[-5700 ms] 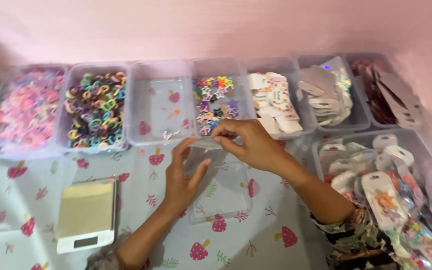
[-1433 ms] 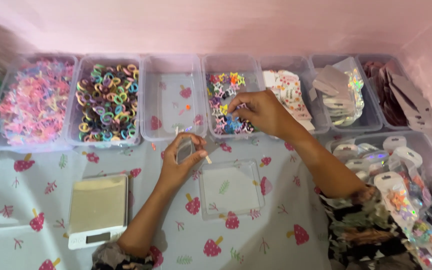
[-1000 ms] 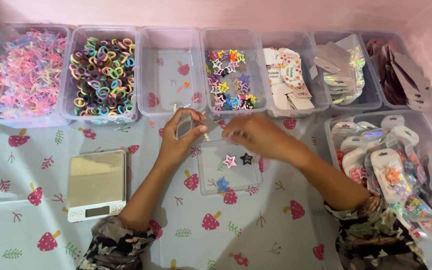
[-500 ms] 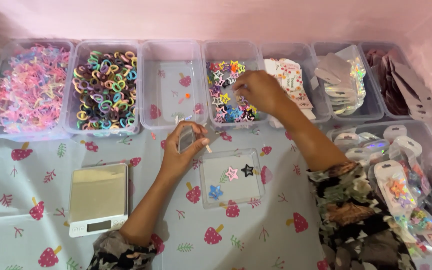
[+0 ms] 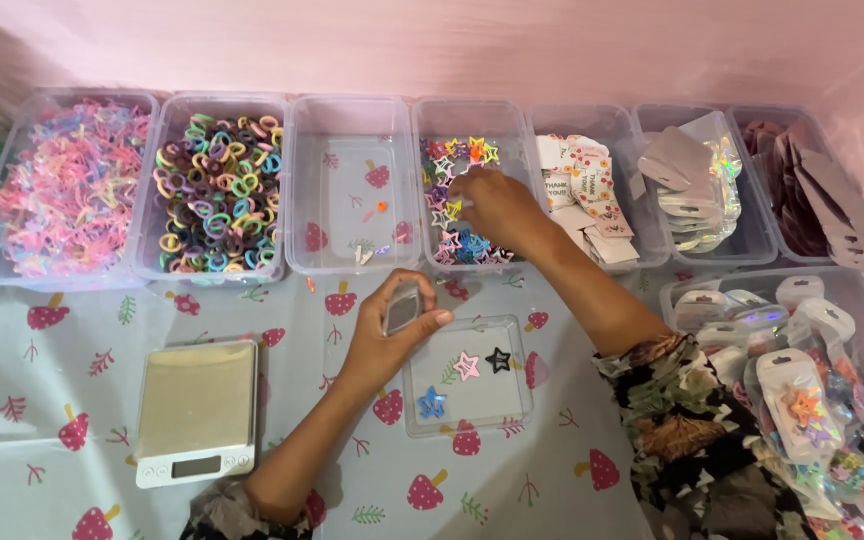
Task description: The person is sorting and packing various small hair accessories, such as clips and ties, from plastic bins into small clear bags.
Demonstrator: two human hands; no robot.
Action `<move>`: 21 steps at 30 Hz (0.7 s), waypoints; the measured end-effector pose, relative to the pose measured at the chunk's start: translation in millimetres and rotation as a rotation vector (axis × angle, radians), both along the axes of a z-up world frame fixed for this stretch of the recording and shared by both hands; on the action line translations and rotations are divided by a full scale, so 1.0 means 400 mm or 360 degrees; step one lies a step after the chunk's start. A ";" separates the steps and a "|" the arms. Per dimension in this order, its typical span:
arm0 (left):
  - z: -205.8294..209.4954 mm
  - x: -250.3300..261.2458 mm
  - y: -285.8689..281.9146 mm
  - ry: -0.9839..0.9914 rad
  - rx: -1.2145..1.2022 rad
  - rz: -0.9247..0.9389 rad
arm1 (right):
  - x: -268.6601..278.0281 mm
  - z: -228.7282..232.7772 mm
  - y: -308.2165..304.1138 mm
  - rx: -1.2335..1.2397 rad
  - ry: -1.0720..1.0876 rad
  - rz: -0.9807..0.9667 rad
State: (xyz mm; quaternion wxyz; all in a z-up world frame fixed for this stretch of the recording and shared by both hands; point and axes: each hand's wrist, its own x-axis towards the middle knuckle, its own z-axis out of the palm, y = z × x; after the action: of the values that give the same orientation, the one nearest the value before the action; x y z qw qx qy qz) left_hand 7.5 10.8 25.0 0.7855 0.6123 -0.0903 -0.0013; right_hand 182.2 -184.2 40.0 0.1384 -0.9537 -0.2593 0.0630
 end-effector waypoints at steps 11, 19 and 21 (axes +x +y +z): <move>0.019 -0.046 -0.051 0.0107 -0.0093 -0.0272 | 0.052 -0.093 -0.015 -0.0023 0.0017 -0.0052; 0.037 -0.056 -0.052 0.0129 -0.0160 -0.0335 | 0.022 -0.056 -0.006 -0.0026 0.0154 -0.0036; 0.040 -0.058 -0.052 0.0168 -0.0181 -0.0374 | 0.017 -0.049 -0.009 -0.0038 0.0217 -0.0082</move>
State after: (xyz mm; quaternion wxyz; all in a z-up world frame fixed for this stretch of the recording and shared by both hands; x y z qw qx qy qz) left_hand -15.7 -10.0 41.1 0.8170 0.5510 -0.1200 -0.1204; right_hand 188.9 -187.7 20.4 0.1460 -0.9552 -0.2239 0.1274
